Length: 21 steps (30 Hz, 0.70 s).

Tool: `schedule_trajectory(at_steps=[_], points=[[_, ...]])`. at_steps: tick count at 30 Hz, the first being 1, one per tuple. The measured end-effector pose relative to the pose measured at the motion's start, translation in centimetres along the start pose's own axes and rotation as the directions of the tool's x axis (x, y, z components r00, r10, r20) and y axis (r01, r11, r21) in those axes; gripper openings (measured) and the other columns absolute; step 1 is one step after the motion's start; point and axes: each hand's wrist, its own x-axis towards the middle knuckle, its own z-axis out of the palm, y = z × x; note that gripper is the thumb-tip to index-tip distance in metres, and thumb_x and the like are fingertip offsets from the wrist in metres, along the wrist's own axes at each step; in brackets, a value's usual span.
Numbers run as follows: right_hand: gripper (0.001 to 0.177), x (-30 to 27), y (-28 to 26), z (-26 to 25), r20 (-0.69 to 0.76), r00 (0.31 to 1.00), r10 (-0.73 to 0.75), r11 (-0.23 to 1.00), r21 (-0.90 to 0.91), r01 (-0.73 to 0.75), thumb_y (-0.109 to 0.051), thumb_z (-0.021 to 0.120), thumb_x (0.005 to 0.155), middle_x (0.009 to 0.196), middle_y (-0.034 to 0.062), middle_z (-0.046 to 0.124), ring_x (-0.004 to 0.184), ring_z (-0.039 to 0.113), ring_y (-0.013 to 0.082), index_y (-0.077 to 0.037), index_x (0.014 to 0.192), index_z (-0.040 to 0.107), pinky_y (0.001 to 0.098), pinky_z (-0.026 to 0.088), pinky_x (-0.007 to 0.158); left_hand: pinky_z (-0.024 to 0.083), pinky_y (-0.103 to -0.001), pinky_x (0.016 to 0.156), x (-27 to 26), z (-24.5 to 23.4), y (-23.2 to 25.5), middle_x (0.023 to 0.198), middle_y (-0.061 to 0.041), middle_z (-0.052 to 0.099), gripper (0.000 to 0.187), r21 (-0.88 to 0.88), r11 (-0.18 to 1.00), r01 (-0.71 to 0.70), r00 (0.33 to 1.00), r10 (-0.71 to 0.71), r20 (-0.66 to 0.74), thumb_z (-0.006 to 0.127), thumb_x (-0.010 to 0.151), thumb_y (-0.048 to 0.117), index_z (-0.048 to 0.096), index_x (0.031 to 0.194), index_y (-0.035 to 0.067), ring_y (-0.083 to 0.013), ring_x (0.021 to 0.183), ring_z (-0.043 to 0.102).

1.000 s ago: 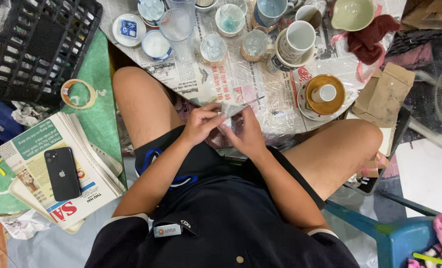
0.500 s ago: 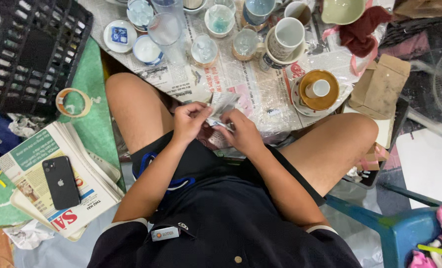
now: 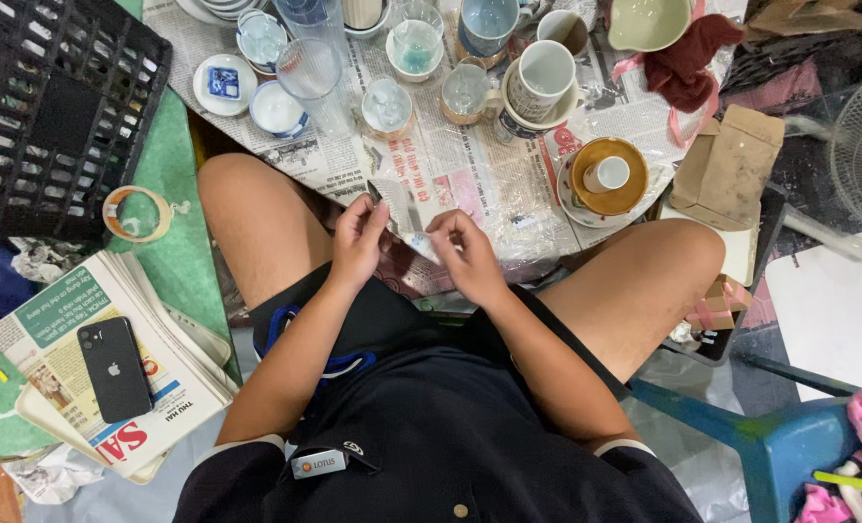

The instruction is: The person wraps individual ceramic cups and bowls with newspaper sheets. They fold the paper around each item and place the wrapped pieces into a black plastic crate.

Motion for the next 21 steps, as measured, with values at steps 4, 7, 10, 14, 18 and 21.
schedule_trajectory(at_steps=[4,7,10,14,18,21], points=[[0.040,-0.6,-1.8,-0.1,0.098,0.919,-0.381,0.852,-0.350,0.390,-0.013,0.084,0.079,0.105,0.0113,0.059,0.096,0.059,0.0232,-0.002,0.101,0.053,0.0335,0.049,0.083,0.031,-0.022,0.055,-0.9,1.2,0.2,0.073,0.005,0.043,0.028,0.305,0.915,-0.264,0.964,0.260,0.056,0.065,0.105,0.014,0.047,0.085,0.005,-0.0005,0.065,0.037],[0.028,-0.1,-3.2,-0.3,0.080,0.911,-0.405,0.820,-0.409,0.401,-0.012,0.081,0.088,0.100,0.0097,0.062,0.090,0.062,0.0230,-0.003,0.100,0.058,0.0333,0.052,0.082,0.031,-0.021,0.055,-1.2,1.5,0.5,0.075,0.005,0.040,0.028,0.355,0.890,-0.286,0.957,0.250,0.146,0.065,0.104,0.011,0.045,0.086,0.005,0.0005,0.066,0.036],[0.016,0.2,-3.4,-1.4,0.045,0.939,-0.340,0.857,-0.397,0.329,-0.009,0.076,0.095,0.097,0.0085,0.065,0.086,0.065,0.0202,-0.003,0.099,0.062,0.0313,0.054,0.078,0.032,-0.020,0.056,-1.2,1.5,0.9,0.078,0.004,0.040,0.026,0.321,0.914,-0.249,0.966,0.211,0.149,0.064,0.104,0.010,0.044,0.087,0.005,0.0010,0.067,0.036],[0.010,0.1,-2.3,-2.3,-0.086,0.959,-0.270,0.916,-0.331,0.228,-0.007,0.070,0.099,0.091,0.0089,0.067,0.082,0.062,0.0172,-0.002,0.099,0.061,0.0294,0.052,0.076,0.033,-0.021,0.057,-1.2,1.3,1.5,0.083,0.002,0.040,0.030,0.340,0.895,-0.290,0.957,0.259,0.133,0.065,0.103,0.008,0.041,0.085,0.004,-0.0006,0.068,0.036],[0.011,0.5,-1.4,-3.6,-0.233,0.919,-0.317,0.878,-0.438,0.192,-0.007,0.068,0.100,0.086,0.0085,0.065,0.080,0.063,0.0116,-0.001,0.100,0.059,0.0267,0.052,0.077,0.038,-0.021,0.062,-1.3,1.5,3.0,0.088,-0.002,0.050,0.025,0.386,0.837,-0.389,0.921,0.350,0.169,0.068,0.100,0.004,0.047,0.086,0.002,-0.0055,0.070,0.043],[0.014,0.7,-0.7,-4.9,-0.305,0.867,-0.394,0.863,-0.446,0.236,-0.009,0.070,0.100,0.087,0.0032,0.065,0.080,0.061,0.0093,-0.002,0.099,0.058,0.0251,0.051,0.077,0.044,-0.023,0.062,-1.5,1.8,4.4,0.094,-0.004,0.060,0.019,0.488,0.774,-0.404,0.912,0.382,0.148,0.073,0.091,0.004,0.054,0.087,0.001,-0.0086,0.069,0.054]])
